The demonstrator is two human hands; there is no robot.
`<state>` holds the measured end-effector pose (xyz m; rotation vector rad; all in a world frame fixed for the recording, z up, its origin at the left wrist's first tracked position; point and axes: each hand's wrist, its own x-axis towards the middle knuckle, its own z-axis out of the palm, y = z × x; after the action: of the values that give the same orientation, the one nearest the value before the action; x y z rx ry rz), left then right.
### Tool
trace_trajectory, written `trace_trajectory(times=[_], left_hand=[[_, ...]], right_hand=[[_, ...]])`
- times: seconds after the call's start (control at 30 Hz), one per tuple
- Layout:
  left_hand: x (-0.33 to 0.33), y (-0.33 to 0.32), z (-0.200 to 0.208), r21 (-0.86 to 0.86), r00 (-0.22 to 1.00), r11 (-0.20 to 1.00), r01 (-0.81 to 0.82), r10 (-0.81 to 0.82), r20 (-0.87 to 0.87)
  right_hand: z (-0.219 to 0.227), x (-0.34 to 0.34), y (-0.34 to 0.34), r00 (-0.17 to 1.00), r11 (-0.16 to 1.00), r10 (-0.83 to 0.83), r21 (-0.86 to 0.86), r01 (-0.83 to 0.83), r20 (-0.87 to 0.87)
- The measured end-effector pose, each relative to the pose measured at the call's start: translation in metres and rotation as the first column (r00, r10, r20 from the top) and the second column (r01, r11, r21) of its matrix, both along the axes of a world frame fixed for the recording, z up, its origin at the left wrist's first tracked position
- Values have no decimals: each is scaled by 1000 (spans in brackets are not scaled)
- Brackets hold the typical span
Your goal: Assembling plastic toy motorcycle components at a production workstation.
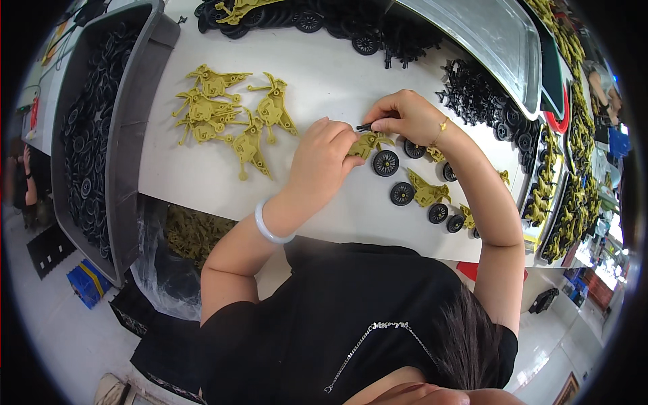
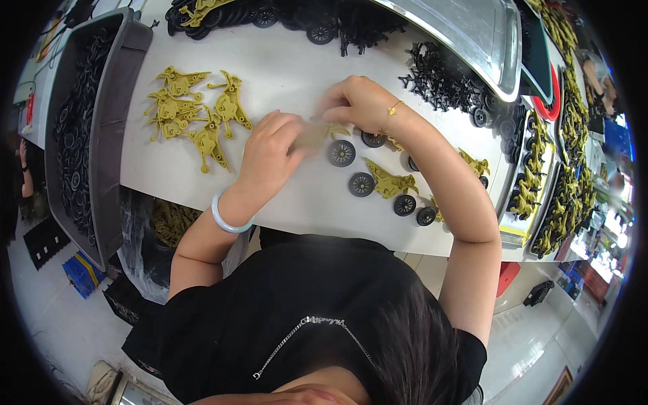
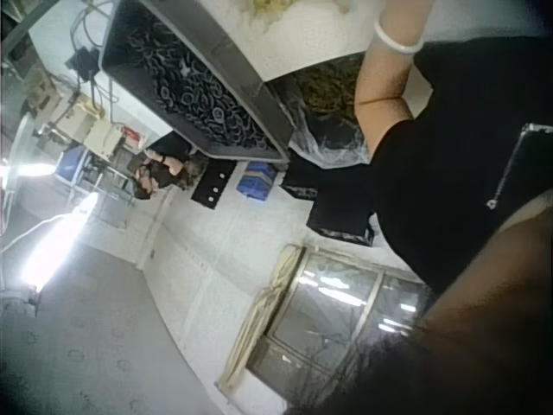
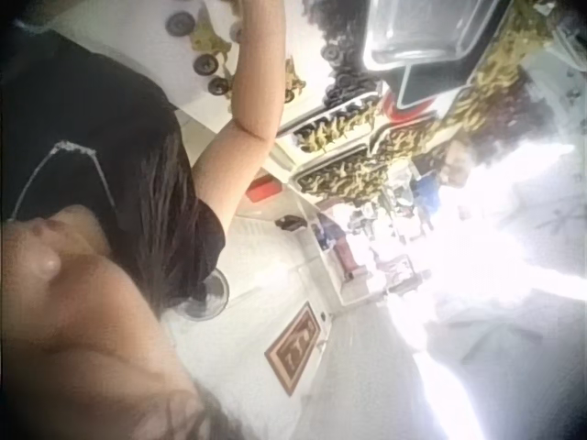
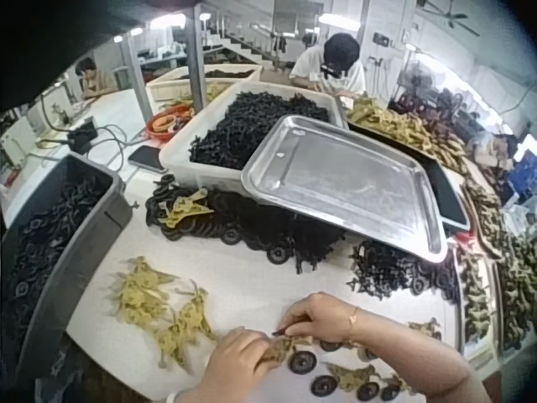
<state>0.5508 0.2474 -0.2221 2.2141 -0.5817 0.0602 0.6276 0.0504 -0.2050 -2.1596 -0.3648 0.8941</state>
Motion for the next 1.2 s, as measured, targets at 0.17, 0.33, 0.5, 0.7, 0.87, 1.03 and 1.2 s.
trace_trajectory(times=[0.17, 0.33, 0.5, 0.7, 0.87, 1.03, 1.2], left_hand=[[-1, 0, 0, -13, 1000, 1000, -1, 1, 21], [0, -1, -1, 9, 1000, 1000, 3, -3, 15], [-1, -3, -4, -7, 1000, 1000, -3, 3, 15], [-3, 1, -7, 48, 997, 999, -12, 8, 80], [-3, 0, -3, 62, 992, 997, -51, 43, 122], [-2, 0, 2, 78, 991, 995, -57, 47, 124], [-1, 1, -1, 106, 993, 993, -42, 29, 118]], right_hand=[[-11, -5, -8, 999, 982, -43, 185, 44, -7], [0, -1, -3, 995, 992, 61, 110, -69, 80], [2, -10, 1, 982, 998, 47, 44, -55, 182], [-2, -20, -15, 803, 996, -21, 78, -31, 595], [1, -9, -79, 648, 858, -38, -308, 411, 760], [-10, -9, -87, 674, 853, -30, -332, 402, 739], [-11, -5, -85, 617, 832, 112, -413, 370, 779]])
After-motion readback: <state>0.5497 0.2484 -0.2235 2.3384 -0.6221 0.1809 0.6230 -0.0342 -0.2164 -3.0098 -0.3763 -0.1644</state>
